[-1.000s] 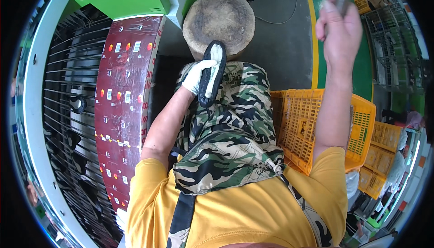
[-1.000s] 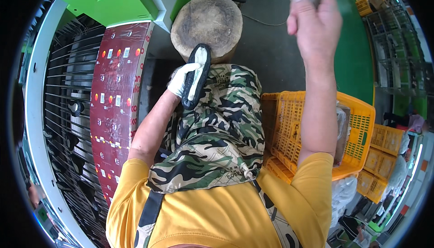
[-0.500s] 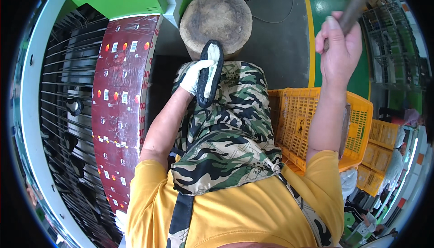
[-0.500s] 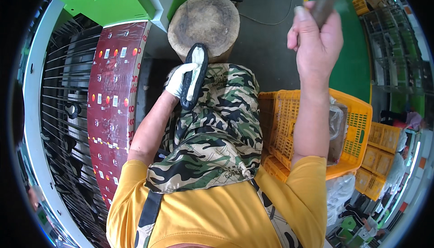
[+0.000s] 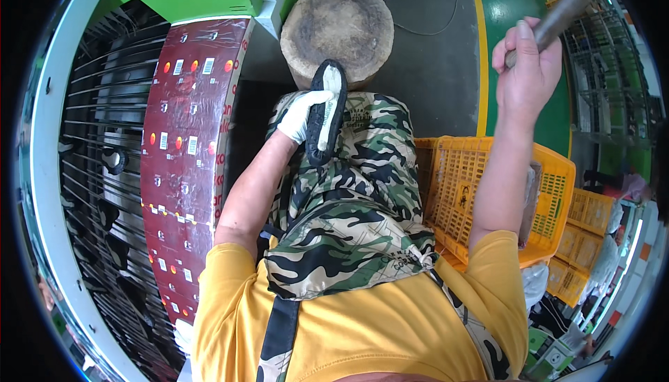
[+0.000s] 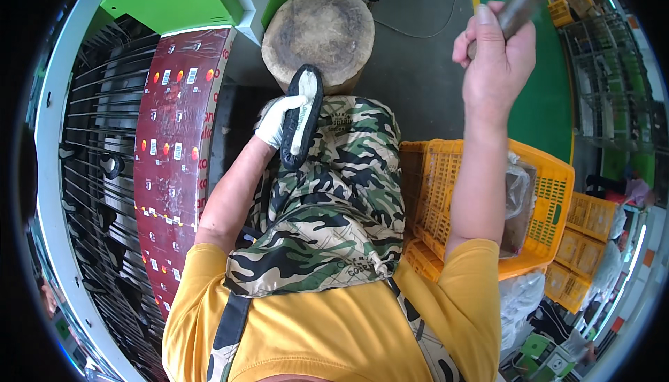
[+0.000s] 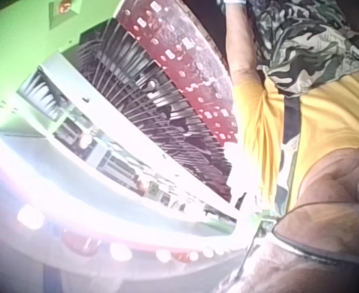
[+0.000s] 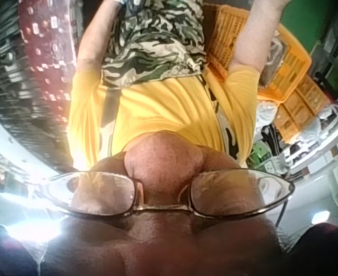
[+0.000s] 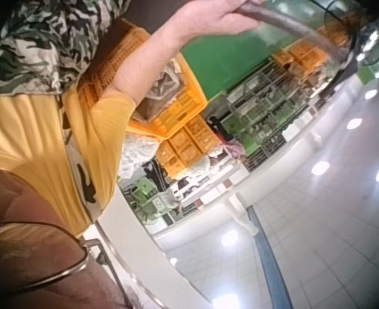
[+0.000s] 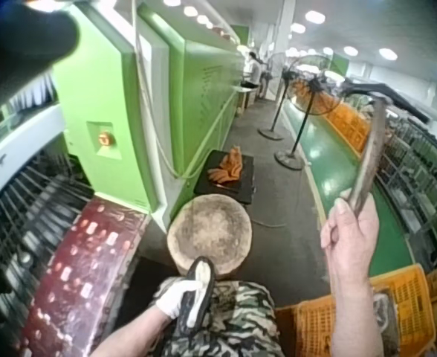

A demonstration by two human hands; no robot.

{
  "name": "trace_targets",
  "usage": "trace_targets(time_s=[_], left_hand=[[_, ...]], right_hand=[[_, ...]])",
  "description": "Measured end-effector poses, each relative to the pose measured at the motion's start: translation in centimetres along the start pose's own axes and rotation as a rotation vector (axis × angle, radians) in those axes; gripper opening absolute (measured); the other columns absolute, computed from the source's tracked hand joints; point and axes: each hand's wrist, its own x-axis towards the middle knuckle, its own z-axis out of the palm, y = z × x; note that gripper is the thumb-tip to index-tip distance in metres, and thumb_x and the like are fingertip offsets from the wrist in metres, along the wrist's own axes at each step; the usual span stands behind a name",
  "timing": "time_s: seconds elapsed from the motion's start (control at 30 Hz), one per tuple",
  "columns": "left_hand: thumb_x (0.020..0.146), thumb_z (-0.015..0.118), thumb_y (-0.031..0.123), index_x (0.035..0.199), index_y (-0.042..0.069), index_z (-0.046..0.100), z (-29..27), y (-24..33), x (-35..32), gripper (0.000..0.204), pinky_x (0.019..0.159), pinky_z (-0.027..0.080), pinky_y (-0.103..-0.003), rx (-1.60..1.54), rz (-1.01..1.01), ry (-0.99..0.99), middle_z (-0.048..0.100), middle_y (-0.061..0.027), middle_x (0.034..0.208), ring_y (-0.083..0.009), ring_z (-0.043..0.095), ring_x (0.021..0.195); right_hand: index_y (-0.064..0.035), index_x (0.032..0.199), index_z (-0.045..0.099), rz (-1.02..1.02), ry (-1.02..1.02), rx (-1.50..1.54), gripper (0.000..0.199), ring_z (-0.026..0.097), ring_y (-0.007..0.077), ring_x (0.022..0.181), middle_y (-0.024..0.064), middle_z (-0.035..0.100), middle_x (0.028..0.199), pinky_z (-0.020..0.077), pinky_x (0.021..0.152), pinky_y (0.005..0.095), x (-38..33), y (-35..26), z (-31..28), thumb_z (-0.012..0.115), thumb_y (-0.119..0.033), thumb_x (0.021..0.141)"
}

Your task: The worker is using a hammer to beat and shape the soles of shoes on a wooden block before placing them onto a conveyor belt.

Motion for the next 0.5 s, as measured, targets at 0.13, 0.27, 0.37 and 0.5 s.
trace_targets(time_s=[0.13, 0.27, 0.37, 0.5], left_hand=[[0.086, 0.074, 0.022, 0.104, 0.002, 0.072, 0.1, 0.3, 0.2, 0.027, 0.065, 0.059, -0.029, 0.024, -0.024, -0.038, 0.075, -0.0087, 0.087, -0.0195, 0.071, 0.07], [0.086, 0.074, 0.022, 0.106, 0.001, 0.072, -0.6, -0.2, 0.4, 0.029, 0.064, 0.058, -0.028, 0.007, 0.048, -0.013, 0.075, -0.0086, 0.088, -0.0176, 0.071, 0.071], [0.089, 0.073, 0.022, 0.109, 0.002, 0.07, -0.3, 0.6, -0.8, 0.029, 0.071, 0.058, -0.03, 0.119, -0.002, -0.025, 0.074, -0.0072, 0.091, -0.0181, 0.071, 0.077], [0.089, 0.074, 0.021, 0.11, 0.002, 0.069, 0.3, 0.1, -0.5, 0.028, 0.074, 0.059, -0.032, 0.062, 0.05, -0.036, 0.074, -0.0084, 0.095, -0.0209, 0.071, 0.08]], right_hand=[[-0.0042, 0.105, 0.044, -0.027, 0.055, 0.144, 0.02, 0.057, 0.0142, 0.053, 0.0076, 0.056, 0.072, 0.0475, 0.047, 0.0315, -5.9, 8.8, 3.9, 0.058, -0.017, 0.103], [0.0016, 0.098, 0.049, 0.239, -0.539, -0.648, 0.026, 0.072, 0.039, 0.081, 0.0241, 0.069, 0.086, 0.0555, 0.072, 0.0433, -10.8, 14.2, 3.8, 0.067, -0.018, 0.096], [-0.0023, 0.098, 0.052, 0.13, -0.278, -0.412, 0.019, 0.059, 0.0127, 0.066, 0.0032, 0.06, 0.073, 0.0516, 0.06, 0.0334, -9.5, 12.8, 4.2, 0.066, -0.015, 0.099], [0.0027, 0.104, 0.052, 0.243, -0.472, -0.961, 0.032, 0.067, 0.0508, 0.087, 0.0286, 0.068, 0.087, 0.0525, 0.077, 0.0567, -10.6, 17.4, 3.0, 0.067, -0.023, 0.093]])
